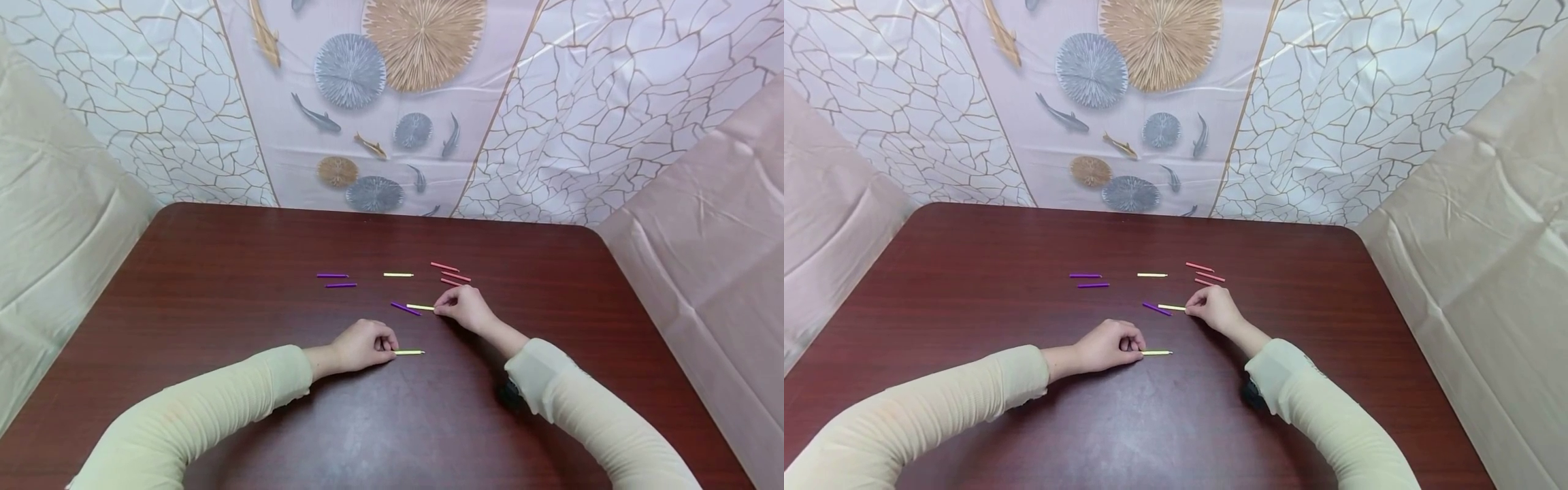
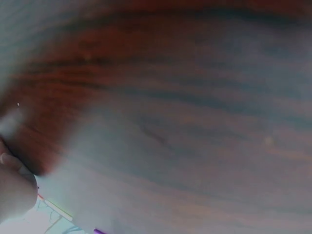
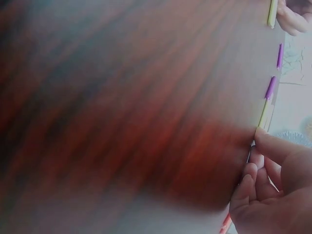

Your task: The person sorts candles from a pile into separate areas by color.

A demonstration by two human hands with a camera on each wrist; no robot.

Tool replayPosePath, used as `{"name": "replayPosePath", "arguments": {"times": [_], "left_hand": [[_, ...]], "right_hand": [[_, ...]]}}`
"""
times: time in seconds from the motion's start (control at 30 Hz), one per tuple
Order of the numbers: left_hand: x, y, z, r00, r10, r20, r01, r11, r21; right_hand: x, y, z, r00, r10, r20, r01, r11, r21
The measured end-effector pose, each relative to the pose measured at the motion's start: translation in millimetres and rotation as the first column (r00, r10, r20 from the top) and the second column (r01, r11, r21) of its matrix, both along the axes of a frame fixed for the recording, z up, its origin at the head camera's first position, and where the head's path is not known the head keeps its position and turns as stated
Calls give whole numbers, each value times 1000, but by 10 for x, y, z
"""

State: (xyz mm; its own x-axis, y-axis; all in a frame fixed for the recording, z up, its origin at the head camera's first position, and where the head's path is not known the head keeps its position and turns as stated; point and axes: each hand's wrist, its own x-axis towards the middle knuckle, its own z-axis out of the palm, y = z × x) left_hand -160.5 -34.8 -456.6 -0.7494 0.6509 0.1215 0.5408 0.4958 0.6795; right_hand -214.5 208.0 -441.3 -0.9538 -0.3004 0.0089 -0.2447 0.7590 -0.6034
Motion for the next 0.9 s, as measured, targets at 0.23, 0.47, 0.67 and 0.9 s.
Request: {"name": "replayPosePath", "arguments": {"times": [0.23, 0.47, 0.67, 0.9], "left_hand": [[-30, -7, 11, 1000, -15, -24, 16, 999, 32], [-244, -74, 159, 999, 36, -7, -36, 999, 40], [-608, -117, 390, 990, 126, -61, -123, 991, 47], [-994, -110, 505, 979, 169, -113, -170, 985, -5]], "right_hand": [[-1, 7, -6, 1000, -10, 2, 10, 1000, 1], [-5, 4, 2, 1000, -9, -2, 9, 1000, 19], [-14, 9, -4, 1000, -6, -5, 6, 1000, 26], [-10, 9, 3, 1000, -6, -14, 6, 1000, 23]]}}
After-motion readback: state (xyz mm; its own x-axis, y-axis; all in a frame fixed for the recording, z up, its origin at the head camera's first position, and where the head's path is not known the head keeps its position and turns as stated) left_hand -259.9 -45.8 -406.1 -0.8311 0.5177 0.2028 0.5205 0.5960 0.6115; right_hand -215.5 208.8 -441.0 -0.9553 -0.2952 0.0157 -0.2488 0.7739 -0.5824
